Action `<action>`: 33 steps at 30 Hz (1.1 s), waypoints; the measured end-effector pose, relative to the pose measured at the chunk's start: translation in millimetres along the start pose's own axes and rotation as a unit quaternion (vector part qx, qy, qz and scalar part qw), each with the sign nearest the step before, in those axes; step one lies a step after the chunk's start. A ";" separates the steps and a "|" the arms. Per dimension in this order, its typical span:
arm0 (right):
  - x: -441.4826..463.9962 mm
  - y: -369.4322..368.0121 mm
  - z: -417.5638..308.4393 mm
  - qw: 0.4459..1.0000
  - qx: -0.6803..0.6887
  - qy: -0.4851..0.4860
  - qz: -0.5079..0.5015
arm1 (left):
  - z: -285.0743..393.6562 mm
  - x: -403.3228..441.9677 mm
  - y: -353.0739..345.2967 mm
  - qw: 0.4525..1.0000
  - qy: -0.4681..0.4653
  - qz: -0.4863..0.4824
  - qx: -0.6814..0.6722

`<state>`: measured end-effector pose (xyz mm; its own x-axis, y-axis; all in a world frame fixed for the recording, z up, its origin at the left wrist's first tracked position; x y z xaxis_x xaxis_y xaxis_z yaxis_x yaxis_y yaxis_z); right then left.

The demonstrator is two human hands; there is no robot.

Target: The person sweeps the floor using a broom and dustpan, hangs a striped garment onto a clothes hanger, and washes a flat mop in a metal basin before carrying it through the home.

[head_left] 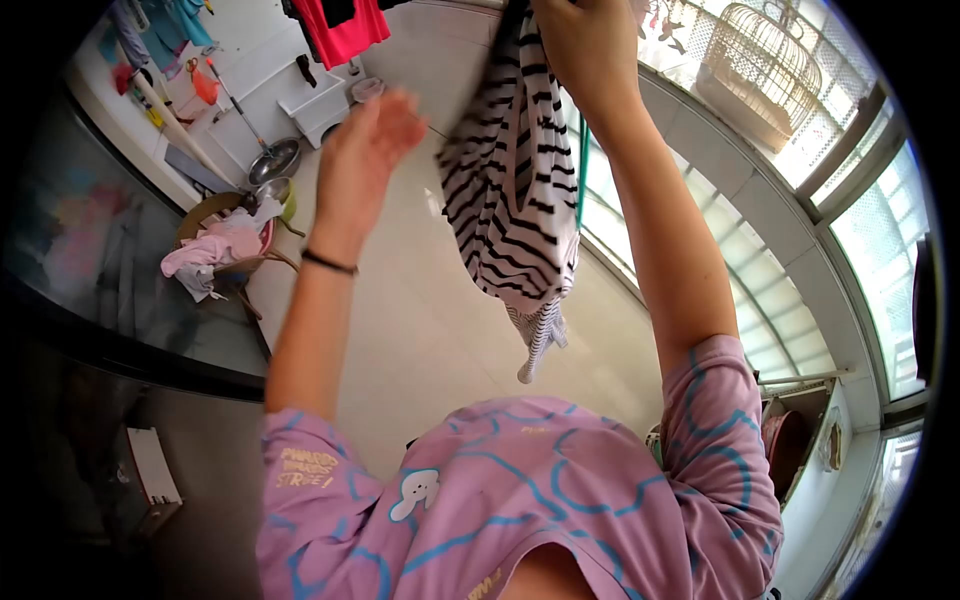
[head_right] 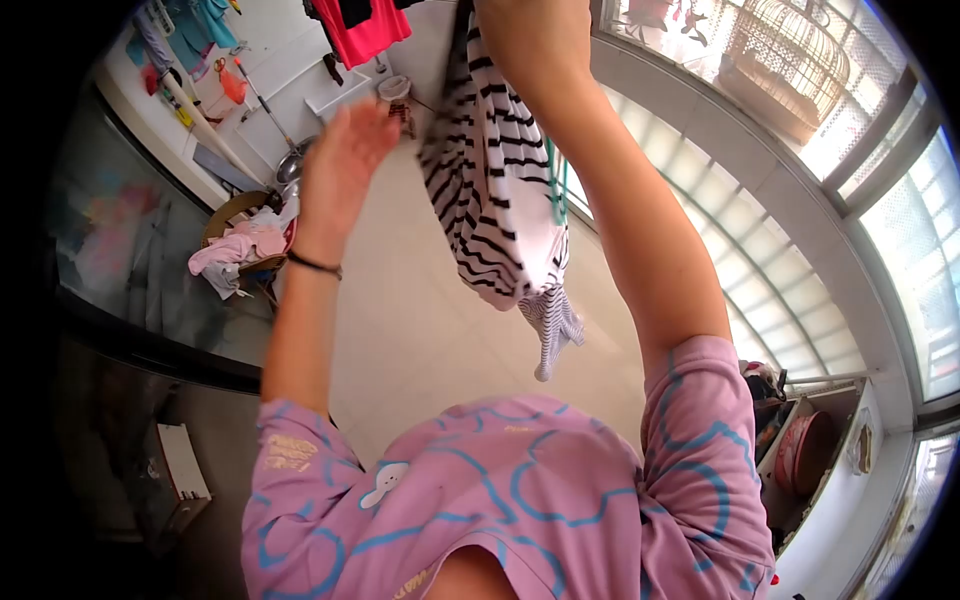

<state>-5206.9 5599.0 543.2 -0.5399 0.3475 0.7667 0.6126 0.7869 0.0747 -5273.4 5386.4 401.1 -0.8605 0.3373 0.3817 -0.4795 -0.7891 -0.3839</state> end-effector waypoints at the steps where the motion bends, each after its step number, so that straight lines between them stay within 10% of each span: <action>1: 1.1 4.2 2.1 1.000 -0.014 -0.002 0.025 | -26.2 -21.7 23.0 0.999 -0.013 0.037 0.000; 8: -16.7 22.1 -23.1 0.994 0.046 -0.098 0.016 | -191.8 -184.1 -42.0 0.967 0.229 -0.085 0.076; 15: -21.2 10.4 -1.6 0.994 -0.064 -0.036 -0.077 | -172.4 -130.4 -39.6 0.971 0.144 0.150 -0.121; 22: -52.0 7.0 23.7 0.904 -0.342 -0.037 -0.256 | -9.1 -103.0 -20.4 0.987 -0.051 0.151 0.024; 25: -73.8 -12.6 18.9 0.903 -0.314 -0.025 -0.293 | -24.1 -105.0 -58.3 0.979 -0.007 -0.015 0.204; 33: -118.7 -20.2 -43.7 0.929 -0.090 0.013 -0.359 | -122.9 -78.4 -45.2 0.982 0.133 0.107 -0.075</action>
<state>-5129.9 5519.6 478.6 -0.8342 -0.2469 0.4931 0.1890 0.7120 0.6762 -5205.4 5458.7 285.2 -0.9496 0.3090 0.0534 -0.2848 -0.7788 -0.5589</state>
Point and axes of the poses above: each hand's wrist, its own x-axis towards the middle knuckle, its own y-axis out of the back of the hand, z = x × y, the point moved 9 cm from there along x, towards the middle knuckle, and after that the axes turned 2 degrees about x, right-handed, at the moved point
